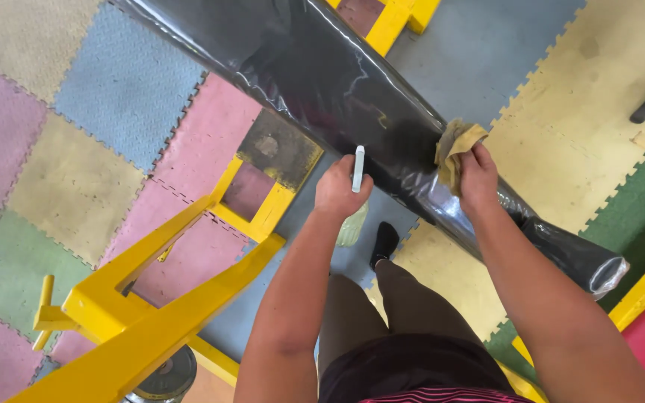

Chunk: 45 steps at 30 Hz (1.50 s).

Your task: Clean and sanitize gym weight training machines using a spray bottle and a cloth.

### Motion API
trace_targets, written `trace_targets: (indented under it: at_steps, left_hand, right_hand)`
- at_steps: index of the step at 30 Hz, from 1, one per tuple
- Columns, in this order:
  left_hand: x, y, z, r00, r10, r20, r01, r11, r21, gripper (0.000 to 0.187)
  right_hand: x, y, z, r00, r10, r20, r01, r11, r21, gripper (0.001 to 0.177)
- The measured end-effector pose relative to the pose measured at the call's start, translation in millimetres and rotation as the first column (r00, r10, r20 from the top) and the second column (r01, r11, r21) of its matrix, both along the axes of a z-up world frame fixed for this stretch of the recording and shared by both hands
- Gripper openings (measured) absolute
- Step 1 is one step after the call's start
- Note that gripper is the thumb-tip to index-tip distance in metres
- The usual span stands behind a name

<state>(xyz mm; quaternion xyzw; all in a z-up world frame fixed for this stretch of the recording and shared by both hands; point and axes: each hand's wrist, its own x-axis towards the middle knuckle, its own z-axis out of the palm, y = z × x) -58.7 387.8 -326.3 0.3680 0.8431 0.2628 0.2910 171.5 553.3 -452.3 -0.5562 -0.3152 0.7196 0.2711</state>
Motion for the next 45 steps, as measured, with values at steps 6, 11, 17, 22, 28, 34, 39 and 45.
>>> trace_targets:
  at_steps: [6,11,17,22,28,34,39,45]
  left_hand:
    - [-11.7,3.9,-13.7,1.000,-0.029,0.000,0.029,1.000,-0.013,0.030]
    - [-28.6,-20.9,-19.7,0.999,-0.050,0.005,0.049,0.986,0.160,0.032]
    - [-68.4,-49.8,-2.4,0.998,-0.060,0.006,0.057,0.967,0.249,0.037]
    - [-93.8,-71.3,-1.4,0.994,-0.074,-0.086,0.097,0.944,0.315,0.040]
    - [-99.9,-62.5,-7.7,0.986,-0.152,-0.071,0.167,0.922,0.349,0.041]
    - [-90.7,-37.4,-13.3,0.977,-0.214,0.009,0.189,0.879,0.437,0.039]
    - [-99.1,-32.6,8.4,0.989,-0.136,0.061,0.098,0.903,0.419,0.036]
    - [-122.4,-56.4,23.4,0.991,-0.039,-0.125,0.093,0.881,0.464,0.037]
  right_hand:
    - [-15.8,-0.4,0.5,1.000,-0.007,0.011,0.002,0.934,0.357,0.033]
    - [-35.4,-33.2,-58.2,0.868,-0.043,0.495,-0.153,0.925,0.348,0.028]
    - [-181.0,-97.0,-17.5,0.847,-0.178,0.501,-0.372,0.473,0.798,0.040]
    - [-279.2,-93.4,89.9,0.857,-0.018,0.516,-0.485,0.311,0.817,0.044]
    - [-187.7,-109.3,44.7,0.737,0.121,0.665,-0.676,0.139,0.723,0.050]
    - [-41.2,-147.1,-10.9,0.529,0.122,0.840,-0.847,0.142,0.513,0.059]
    - [-78.8,-136.0,-10.1,0.563,0.125,0.817,-0.826,0.128,0.550,0.050]
    - [-242.0,-85.4,67.9,0.659,0.089,0.746,-0.728,-0.171,0.664,0.053]
